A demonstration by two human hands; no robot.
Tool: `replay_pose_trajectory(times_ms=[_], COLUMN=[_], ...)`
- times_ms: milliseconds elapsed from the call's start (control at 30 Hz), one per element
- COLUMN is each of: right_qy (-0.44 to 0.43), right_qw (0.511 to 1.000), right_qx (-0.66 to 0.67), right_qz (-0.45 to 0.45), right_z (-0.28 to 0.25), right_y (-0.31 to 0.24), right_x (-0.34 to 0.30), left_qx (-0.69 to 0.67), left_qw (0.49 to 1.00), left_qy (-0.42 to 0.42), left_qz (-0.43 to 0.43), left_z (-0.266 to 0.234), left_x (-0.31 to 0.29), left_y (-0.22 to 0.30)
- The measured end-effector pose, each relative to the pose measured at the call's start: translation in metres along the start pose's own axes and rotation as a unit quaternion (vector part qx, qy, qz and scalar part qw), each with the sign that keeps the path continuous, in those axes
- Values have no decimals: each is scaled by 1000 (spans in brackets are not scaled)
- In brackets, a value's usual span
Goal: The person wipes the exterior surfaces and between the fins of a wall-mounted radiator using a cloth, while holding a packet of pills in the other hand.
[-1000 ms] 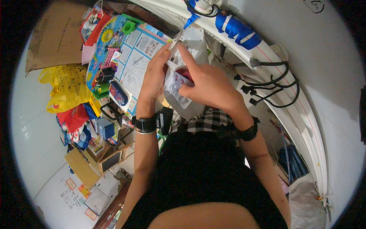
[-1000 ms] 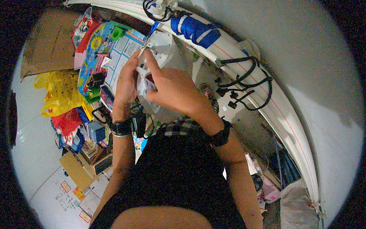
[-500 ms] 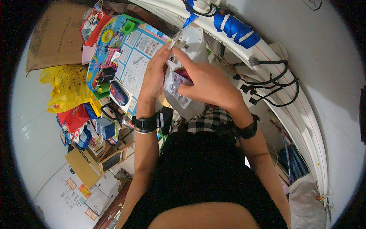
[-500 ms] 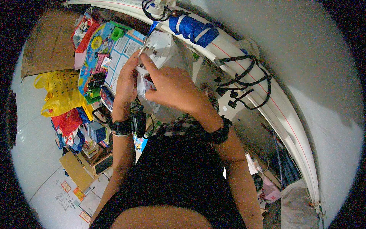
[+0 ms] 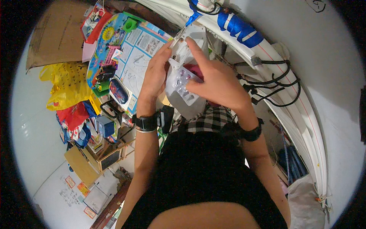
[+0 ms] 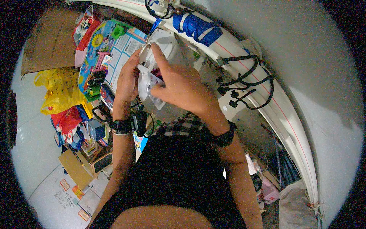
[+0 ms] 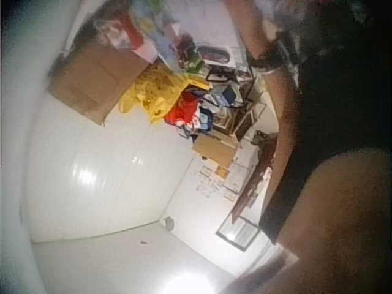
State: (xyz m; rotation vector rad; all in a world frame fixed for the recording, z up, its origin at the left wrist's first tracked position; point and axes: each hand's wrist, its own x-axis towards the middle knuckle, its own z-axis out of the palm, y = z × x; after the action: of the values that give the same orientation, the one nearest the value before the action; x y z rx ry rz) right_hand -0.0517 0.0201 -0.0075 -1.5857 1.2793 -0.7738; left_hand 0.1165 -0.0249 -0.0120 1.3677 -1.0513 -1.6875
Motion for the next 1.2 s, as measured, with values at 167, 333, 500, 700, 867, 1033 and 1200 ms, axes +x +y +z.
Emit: replay_pose_trajectory(times_ms=[167, 333, 500, 700, 867, 1033, 1200], right_qy=[-34, -77, -89, -93, -121, -103, -110], right_qw=[998, 995, 995, 995, 992, 994, 993], right_qx=[39, 56, 40, 14, 27, 35, 48], right_qz=[-19, -41, -14, -31, -8, -3, -5], right_z=[-4, 6, 7, 6, 8, 19, 11], right_y=[11, 9, 3, 5, 2, 9, 5], right_x=[-8, -6, 2, 7, 3, 4, 2], left_qx=[-26, -29, -33, -47, -21, -4, -33], left_qw=[1000, 999, 999, 999, 1000, 1000, 999], left_qy=[-14, -13, -14, -21, 3, -13, -10], left_qz=[-9, -7, -2, -4, -5, -6, -18], left_z=[0, -4, -3, 1, -1, 1, 4], left_x=[1, 3, 3, 1, 1, 1, -2], left_y=[-1, -5, -3, 0, -1, 2, 4])
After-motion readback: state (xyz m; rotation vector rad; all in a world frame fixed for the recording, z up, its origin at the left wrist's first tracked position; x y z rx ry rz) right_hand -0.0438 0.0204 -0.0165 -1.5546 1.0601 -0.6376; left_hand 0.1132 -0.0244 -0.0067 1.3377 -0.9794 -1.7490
